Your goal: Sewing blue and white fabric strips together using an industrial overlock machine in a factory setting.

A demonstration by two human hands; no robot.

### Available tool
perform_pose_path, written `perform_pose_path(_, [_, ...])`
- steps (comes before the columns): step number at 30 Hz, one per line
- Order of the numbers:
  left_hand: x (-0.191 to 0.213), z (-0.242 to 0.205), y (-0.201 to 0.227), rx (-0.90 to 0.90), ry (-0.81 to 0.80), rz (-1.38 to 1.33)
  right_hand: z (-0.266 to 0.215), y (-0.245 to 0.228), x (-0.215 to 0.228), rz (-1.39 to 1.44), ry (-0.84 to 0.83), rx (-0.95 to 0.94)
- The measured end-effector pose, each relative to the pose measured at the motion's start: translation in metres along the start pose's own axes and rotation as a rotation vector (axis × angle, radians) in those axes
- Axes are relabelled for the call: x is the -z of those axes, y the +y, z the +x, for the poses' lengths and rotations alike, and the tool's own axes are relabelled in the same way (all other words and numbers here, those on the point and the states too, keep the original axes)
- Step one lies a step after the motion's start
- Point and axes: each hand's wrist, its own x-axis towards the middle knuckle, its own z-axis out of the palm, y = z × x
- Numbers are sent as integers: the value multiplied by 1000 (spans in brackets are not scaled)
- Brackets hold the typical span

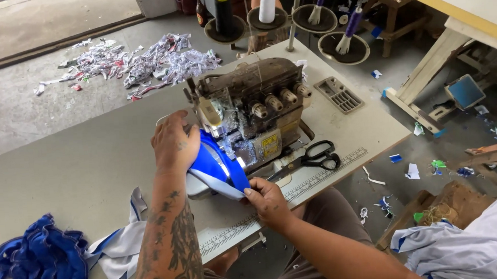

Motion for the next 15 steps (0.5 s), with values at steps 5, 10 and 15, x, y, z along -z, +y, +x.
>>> perform_pose_path(5, [5, -3, 4, 21, -7, 1, 0, -4, -1, -9, -9, -23])
perform_pose_path(10, [14, -2, 12, 49, -49, -61, 0, -12, -3, -78, -29, -30])
perform_pose_path(15, [13, -1, 13, 58, -76, -122, 0, -10, 0, -167, -60, -74])
